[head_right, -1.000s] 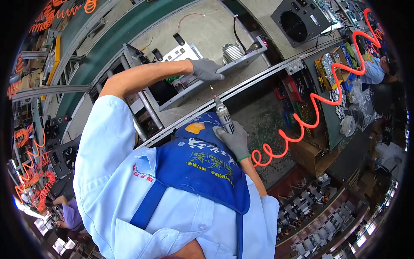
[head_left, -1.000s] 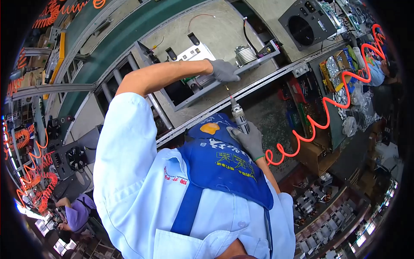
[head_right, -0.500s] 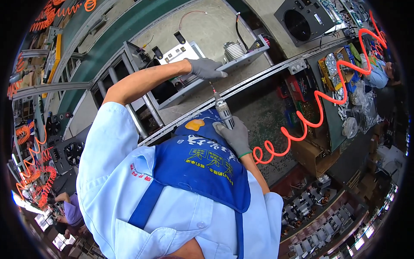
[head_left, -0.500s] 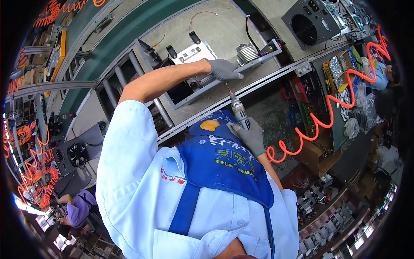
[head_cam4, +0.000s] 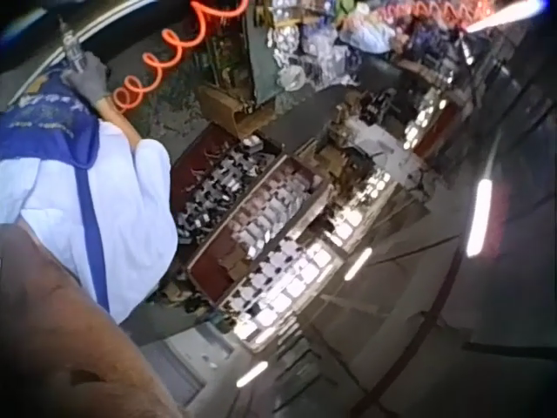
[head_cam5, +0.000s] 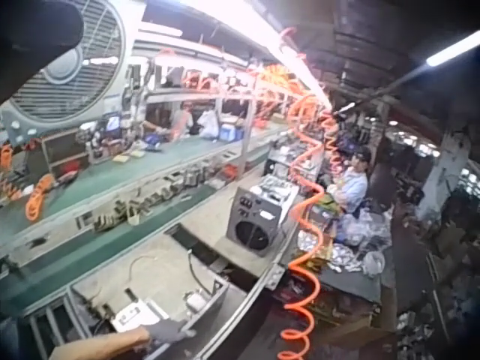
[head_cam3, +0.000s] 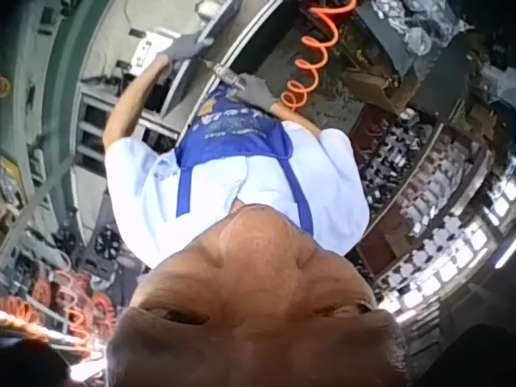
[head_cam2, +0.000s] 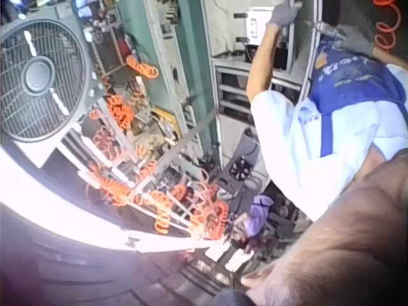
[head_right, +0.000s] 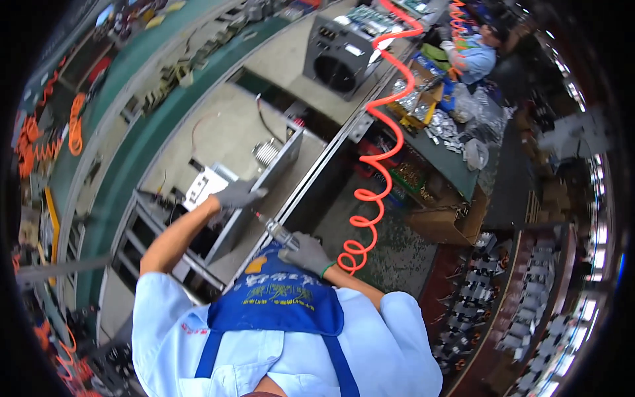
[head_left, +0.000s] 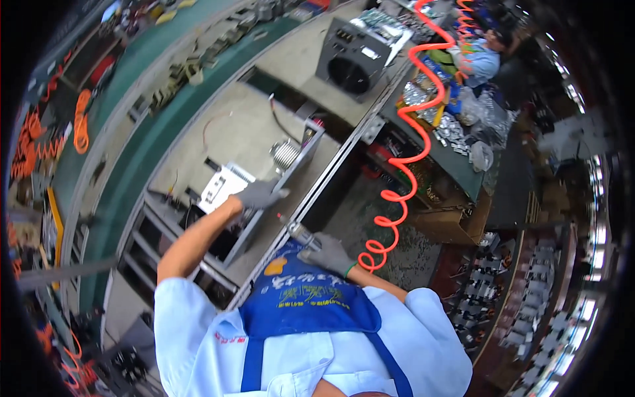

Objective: Assembling an electronic component enclosure using a pneumatic screwdriver on an assembly line.

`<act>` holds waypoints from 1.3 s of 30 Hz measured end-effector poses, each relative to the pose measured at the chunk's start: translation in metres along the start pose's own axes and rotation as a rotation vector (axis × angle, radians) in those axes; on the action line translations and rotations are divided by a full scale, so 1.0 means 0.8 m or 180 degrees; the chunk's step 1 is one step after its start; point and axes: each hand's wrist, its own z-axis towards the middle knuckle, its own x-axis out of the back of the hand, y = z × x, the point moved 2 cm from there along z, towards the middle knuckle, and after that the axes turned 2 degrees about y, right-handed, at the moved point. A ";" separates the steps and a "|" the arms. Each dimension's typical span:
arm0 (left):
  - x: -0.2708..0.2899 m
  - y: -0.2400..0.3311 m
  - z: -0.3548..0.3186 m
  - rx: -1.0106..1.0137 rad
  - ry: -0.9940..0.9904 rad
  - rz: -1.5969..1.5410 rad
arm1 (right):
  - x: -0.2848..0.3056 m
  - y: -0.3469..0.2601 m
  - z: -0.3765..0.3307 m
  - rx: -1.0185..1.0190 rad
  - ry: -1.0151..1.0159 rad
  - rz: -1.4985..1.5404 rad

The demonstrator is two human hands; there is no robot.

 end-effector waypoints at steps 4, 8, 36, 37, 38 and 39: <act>0.015 0.031 -0.012 0.0177 0.0070 0.0063 | 0.008 -0.007 -0.006 -0.0049 -0.0028 0.0041; 0.041 0.076 -0.033 -0.0730 0.1855 0.1307 | 0.015 -0.006 0.005 -0.0004 -0.0071 0.0157; -0.295 -0.127 -0.015 0.1424 0.1634 0.0448 | 0.003 0.006 0.025 0.0547 -0.0273 0.0300; -0.295 -0.123 -0.020 0.1390 0.1629 0.0471 | 0.004 0.006 0.026 0.0541 -0.0235 0.0315; -0.278 -0.093 -0.026 0.1514 0.1738 0.0121 | 0.011 0.008 0.023 0.0492 -0.0217 0.0388; -0.264 -0.073 -0.032 0.1681 0.1864 -0.0240 | 0.015 0.007 0.019 0.0477 -0.0239 0.0452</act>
